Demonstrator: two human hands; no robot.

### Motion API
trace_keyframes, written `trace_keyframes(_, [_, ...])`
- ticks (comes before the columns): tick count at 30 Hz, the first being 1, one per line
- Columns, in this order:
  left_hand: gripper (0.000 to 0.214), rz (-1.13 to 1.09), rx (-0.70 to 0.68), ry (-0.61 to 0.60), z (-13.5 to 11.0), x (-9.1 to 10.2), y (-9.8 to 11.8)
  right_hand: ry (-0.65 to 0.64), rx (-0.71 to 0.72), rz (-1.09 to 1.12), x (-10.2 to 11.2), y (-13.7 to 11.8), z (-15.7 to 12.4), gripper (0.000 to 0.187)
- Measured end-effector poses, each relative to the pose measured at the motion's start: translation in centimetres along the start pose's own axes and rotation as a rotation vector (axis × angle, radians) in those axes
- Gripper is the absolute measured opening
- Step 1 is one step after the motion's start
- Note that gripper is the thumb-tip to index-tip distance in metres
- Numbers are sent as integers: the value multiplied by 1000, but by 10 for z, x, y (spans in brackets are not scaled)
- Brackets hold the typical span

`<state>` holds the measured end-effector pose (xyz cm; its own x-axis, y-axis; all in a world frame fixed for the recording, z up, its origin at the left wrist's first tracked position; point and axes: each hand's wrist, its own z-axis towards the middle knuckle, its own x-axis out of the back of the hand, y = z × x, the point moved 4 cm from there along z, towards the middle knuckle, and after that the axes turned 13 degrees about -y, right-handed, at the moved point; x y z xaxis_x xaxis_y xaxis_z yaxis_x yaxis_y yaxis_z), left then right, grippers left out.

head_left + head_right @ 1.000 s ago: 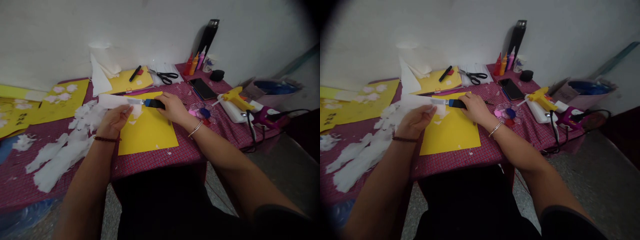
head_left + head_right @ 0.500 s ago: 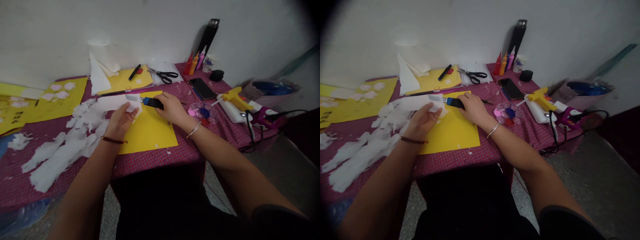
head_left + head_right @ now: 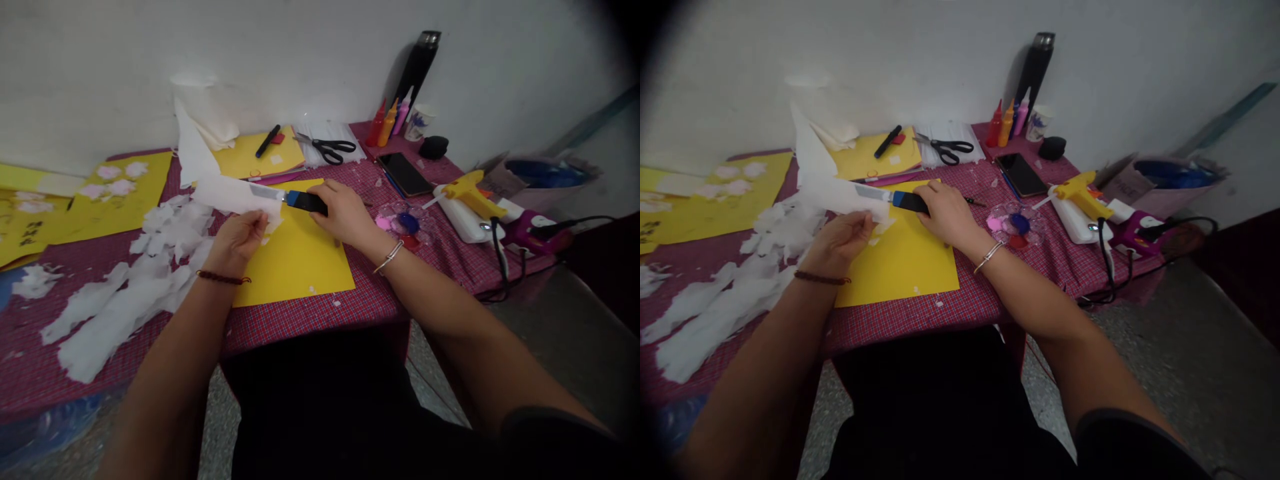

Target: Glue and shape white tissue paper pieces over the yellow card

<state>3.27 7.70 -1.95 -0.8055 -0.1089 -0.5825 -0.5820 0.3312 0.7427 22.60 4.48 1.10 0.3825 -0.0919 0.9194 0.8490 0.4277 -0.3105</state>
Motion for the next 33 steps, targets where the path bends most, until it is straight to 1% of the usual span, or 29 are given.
trace_keyframes(4, [37,-44,-92,5,2,2,-1,-19,12,7,-2,-3,0,33])
trace_keyframes(5, [37,-52,-112,-9,2,2,-1,-19,16,6,-2,-3,0,33])
trace_keyframes(6, [36,-57,-127,-43,1,1,-1,-16,20,6,-2,-4,0,33])
trace_keyframes(9, [28,-45,-185,-195,-1,-3,0,-9,17,5,-3,-3,0,33])
trace_keyframes(11, [19,17,-251,-244,-2,-4,1,-13,11,8,-4,-2,0,32])
trace_keyframes(15, [16,179,-337,-177,-1,-1,5,-36,19,24,-6,-4,0,30])
trace_keyframes(19, [18,214,-350,-124,3,5,11,-49,28,42,-6,-5,0,29])
trace_keyframes(23, [14,224,-360,-137,8,11,18,-58,28,55,-4,-4,0,28])
trace_keyframes(28, [14,185,-425,-116,10,19,31,-27,-2,53,-1,2,-1,28])
trace_keyframes(30, [15,168,-408,-137,10,19,31,-27,-2,58,-1,3,-1,28])
trace_keyframes(33, [17,152,-361,-167,9,16,24,-38,3,69,-2,0,-1,29])
